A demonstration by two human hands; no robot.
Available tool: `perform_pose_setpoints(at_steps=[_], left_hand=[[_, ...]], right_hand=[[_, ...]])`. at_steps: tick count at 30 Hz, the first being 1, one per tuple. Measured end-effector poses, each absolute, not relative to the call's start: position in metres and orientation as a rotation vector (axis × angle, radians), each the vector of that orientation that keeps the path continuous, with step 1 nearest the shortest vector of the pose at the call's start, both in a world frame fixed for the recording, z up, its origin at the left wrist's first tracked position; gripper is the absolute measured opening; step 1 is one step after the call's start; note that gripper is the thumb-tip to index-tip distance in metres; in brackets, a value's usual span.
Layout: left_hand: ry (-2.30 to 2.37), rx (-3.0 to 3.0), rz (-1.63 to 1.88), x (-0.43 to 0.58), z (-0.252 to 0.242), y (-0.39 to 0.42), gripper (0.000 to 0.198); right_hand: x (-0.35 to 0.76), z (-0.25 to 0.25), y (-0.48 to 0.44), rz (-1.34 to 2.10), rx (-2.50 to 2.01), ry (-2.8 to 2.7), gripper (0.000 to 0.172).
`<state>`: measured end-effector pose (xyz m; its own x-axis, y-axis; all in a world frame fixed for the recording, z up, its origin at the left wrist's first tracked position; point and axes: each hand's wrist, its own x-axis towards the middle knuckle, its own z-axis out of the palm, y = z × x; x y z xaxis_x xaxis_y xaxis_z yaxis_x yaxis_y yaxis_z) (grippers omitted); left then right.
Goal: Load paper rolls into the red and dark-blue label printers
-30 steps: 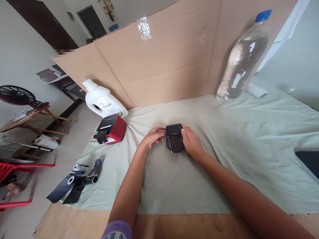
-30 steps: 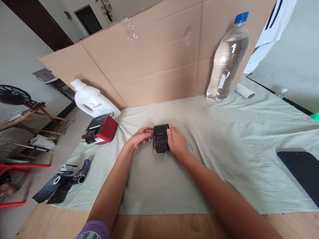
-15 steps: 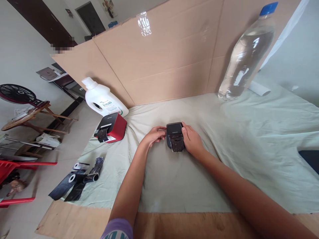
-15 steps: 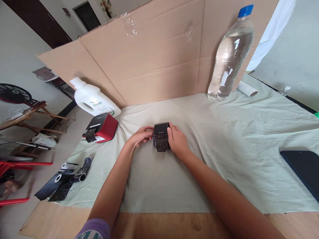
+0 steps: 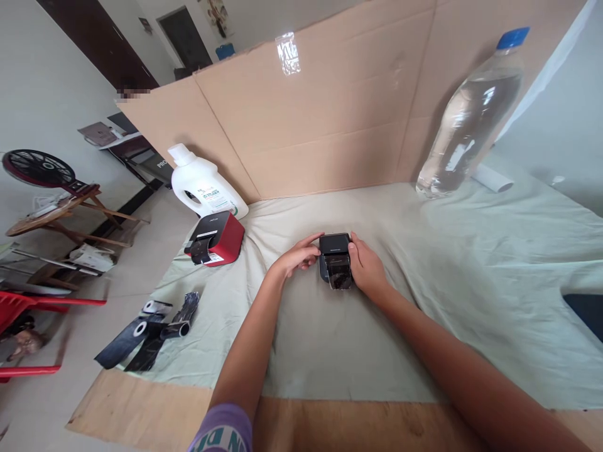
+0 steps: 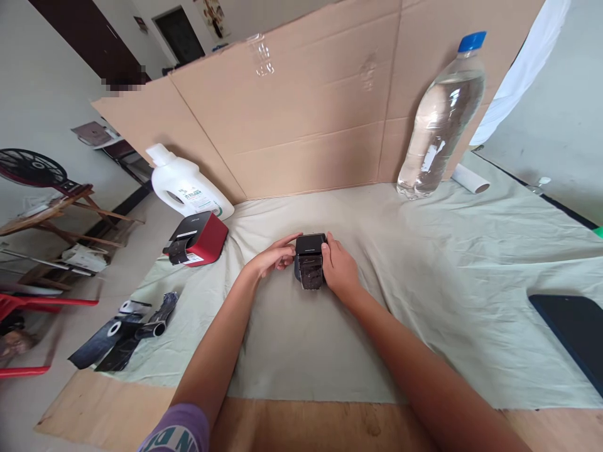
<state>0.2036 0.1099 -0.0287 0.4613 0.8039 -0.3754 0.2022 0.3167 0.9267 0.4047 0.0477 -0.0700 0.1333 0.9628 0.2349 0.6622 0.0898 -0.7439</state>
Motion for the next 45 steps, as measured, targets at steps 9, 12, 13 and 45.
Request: perform_pose_setpoints(at_steps=[9, 12, 13, 45], left_hand=[[1.269, 1.389, 0.601, 0.221, -0.032, 0.128, 0.03], [1.419, 1.463, 0.669, 0.235, -0.036, 0.14, 0.043], [1.447, 1.476, 0.679, 0.238, -0.037, 0.143, 0.048], [2.0, 1.953, 0.716, 0.066, 0.033, 0.007, 0.03]], right_hand=[[0.405, -0.069, 0.048, 0.48, -1.665, -1.596, 0.062], [0.405, -0.069, 0.048, 0.474, -1.656, -1.601, 0.063], [0.406, -0.069, 0.048, 0.471, -1.65, -1.603, 0.063], [0.411, -0.075, 0.053, 0.471, -1.691, -1.578, 0.068]])
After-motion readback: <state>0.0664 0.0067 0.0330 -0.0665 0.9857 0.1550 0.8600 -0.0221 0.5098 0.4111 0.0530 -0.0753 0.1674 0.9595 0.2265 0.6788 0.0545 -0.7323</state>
